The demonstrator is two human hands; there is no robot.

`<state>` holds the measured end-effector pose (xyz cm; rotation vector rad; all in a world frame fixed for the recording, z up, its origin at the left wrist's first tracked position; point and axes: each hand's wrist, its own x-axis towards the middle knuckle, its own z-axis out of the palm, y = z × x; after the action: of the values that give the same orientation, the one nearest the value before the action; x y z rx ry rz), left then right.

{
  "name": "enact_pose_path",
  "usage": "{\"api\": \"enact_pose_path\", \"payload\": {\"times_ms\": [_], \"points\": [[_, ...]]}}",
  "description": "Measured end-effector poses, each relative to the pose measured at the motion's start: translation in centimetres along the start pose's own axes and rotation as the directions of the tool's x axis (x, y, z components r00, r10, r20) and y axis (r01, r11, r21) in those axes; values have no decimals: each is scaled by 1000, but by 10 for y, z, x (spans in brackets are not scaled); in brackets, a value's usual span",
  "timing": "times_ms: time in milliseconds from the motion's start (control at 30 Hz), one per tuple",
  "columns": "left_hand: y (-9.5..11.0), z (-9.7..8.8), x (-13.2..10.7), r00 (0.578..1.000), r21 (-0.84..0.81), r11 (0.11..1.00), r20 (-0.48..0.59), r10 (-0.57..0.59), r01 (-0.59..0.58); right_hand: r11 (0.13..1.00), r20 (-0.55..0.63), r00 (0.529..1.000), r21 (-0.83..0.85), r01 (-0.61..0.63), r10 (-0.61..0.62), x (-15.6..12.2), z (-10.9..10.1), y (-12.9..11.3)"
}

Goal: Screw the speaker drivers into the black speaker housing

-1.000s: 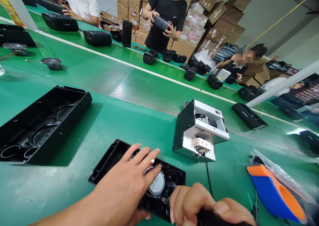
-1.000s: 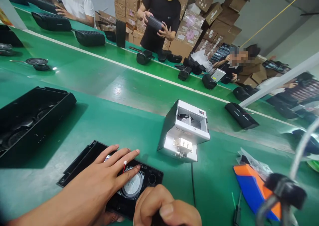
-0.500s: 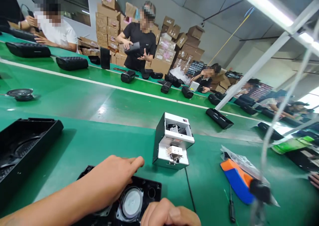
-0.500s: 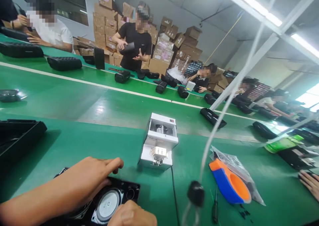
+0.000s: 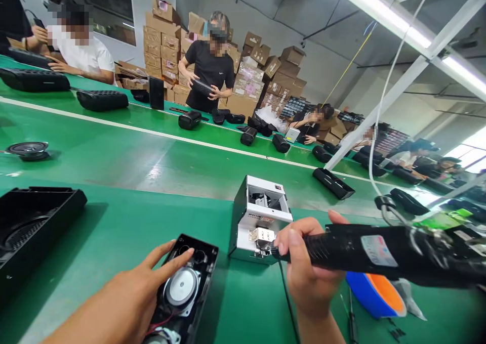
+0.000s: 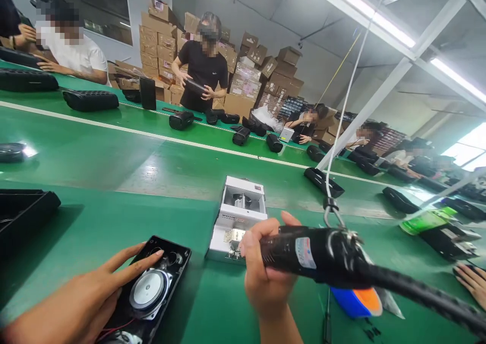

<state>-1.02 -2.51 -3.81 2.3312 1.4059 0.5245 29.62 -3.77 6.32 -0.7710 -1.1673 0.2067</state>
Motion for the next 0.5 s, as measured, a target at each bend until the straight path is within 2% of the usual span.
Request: {"api": "enact_pose_path", "payload": {"times_ms": [100, 167, 267, 367, 433, 500], "points": [[12, 27, -14, 994, -66, 993, -45, -103, 100, 999, -3, 999, -28, -40, 40, -3, 3, 2], [30, 33, -19, 987, -72, 985, -37, -158, 155, 997, -23, 998, -46, -58, 57, -3, 7, -1], [55, 26, -21, 982, -86, 979, -1, -188, 187, 983, -33, 983, -34, -180, 179, -3, 12, -10], [64, 12, -22, 983, -125, 976, 67, -173, 181, 958, -11, 958, 43, -285, 286, -8, 10, -25], [64, 1, -22, 979, -154, 973, 129, -155, 174, 964, -21, 968, 105, -245, 249, -11, 4, -37], [63, -7, -21, 969, -183, 966, 204, -142, 180, 968, 67, 975, 129, -217, 210, -14, -3, -49]]}}
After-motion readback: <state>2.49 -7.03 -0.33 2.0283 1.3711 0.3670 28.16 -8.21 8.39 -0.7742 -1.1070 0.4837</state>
